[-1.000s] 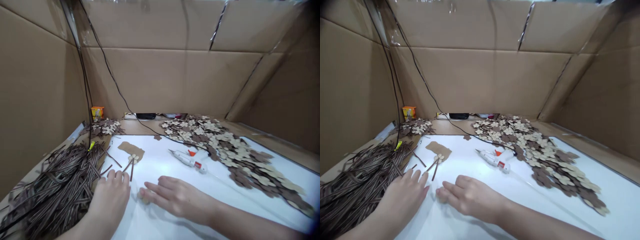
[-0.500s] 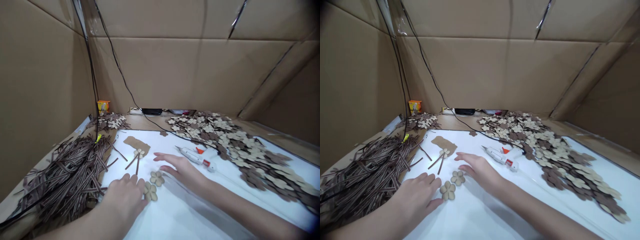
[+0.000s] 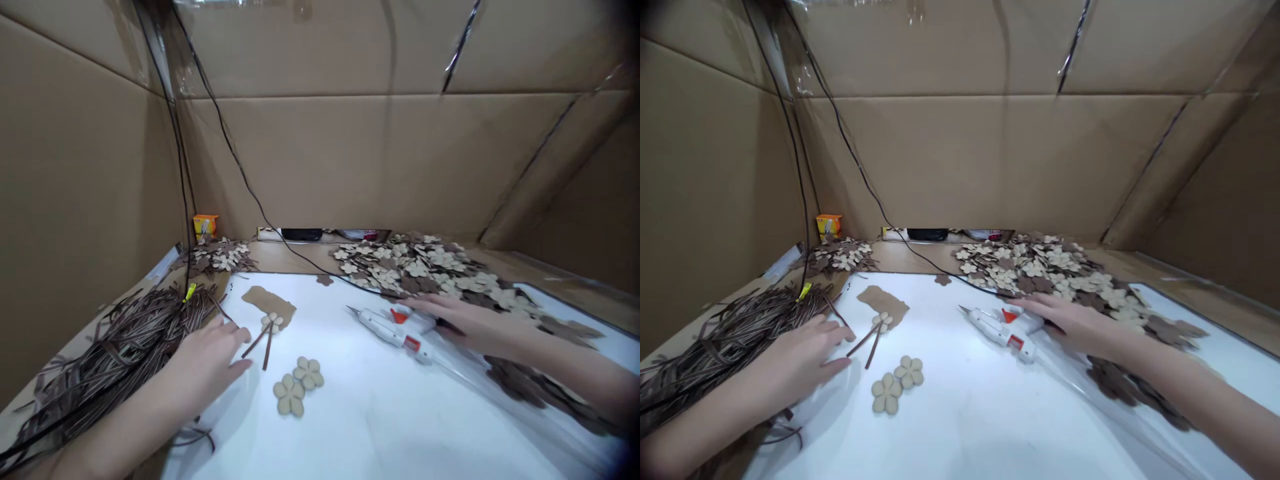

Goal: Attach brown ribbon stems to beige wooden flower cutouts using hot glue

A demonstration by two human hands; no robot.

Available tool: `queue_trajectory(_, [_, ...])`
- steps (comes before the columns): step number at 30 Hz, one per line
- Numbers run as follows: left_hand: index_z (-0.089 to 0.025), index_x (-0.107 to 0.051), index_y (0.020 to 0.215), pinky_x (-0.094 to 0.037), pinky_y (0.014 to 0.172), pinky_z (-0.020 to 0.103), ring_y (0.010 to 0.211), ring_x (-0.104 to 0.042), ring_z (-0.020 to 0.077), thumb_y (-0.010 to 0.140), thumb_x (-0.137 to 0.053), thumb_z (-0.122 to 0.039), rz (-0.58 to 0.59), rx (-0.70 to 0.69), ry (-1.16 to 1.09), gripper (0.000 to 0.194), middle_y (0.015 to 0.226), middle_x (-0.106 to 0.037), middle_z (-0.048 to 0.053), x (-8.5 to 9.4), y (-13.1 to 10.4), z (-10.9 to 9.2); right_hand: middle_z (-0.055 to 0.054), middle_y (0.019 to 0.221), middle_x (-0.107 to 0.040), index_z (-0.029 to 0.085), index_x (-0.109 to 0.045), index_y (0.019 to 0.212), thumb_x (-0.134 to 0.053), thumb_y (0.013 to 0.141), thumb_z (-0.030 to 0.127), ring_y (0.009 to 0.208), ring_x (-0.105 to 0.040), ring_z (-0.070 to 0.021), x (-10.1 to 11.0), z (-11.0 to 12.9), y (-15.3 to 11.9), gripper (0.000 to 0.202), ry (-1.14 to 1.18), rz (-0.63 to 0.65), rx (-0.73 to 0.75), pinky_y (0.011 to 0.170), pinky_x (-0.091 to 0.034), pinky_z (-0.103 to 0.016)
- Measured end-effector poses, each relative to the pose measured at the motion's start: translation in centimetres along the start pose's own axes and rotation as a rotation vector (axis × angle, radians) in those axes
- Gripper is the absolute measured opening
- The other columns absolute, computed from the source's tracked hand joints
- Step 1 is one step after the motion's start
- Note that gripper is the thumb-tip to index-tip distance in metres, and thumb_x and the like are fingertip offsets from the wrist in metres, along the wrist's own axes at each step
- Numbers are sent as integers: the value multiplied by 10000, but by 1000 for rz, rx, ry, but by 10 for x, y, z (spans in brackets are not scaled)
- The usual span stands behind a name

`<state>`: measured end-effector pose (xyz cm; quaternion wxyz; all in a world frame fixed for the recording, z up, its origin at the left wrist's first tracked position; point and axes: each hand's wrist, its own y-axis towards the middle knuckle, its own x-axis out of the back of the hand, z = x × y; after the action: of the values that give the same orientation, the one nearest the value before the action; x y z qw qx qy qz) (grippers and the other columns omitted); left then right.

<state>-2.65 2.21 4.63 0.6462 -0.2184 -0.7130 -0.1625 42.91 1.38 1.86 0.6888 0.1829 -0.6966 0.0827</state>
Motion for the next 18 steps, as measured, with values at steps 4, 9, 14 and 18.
queue_trajectory(4, [-209,-628,983,-428,804,351,1003,-523,259,859,-443,-266,-40,39,-7,230,976,-650,72,3,0,6,-99,1202,-565,272,-484,1296,-434,727,110,1050,-575,-269,-14,4,5,594,-12,68,113,853,-476,-394])
queue_trajectory(9, [-190,-636,923,-452,770,397,954,-547,288,870,-433,-278,61,-7,81,228,913,-648,85,10,-13,-8,-110,1084,-587,274,-493,1272,-435,748,108,969,-596,-253,-13,14,17,552,-75,67,243,793,-487,-378])
queue_trajectory(14, [-186,-633,898,-445,826,438,947,-546,272,883,-444,-264,76,-100,64,205,949,-627,86,4,-32,-26,-123,1029,-640,199,-584,1132,-479,743,173,940,-612,-282,-20,27,19,403,-20,10,168,789,-484,-405])
queue_trajectory(18, [-250,-613,987,-418,916,381,1095,-483,223,904,-400,-197,-76,-334,-84,235,1139,-573,48,-18,-35,-24,-89,951,-686,199,-589,1094,-489,806,303,836,-654,-258,-16,68,13,322,254,9,-19,693,-510,-331])
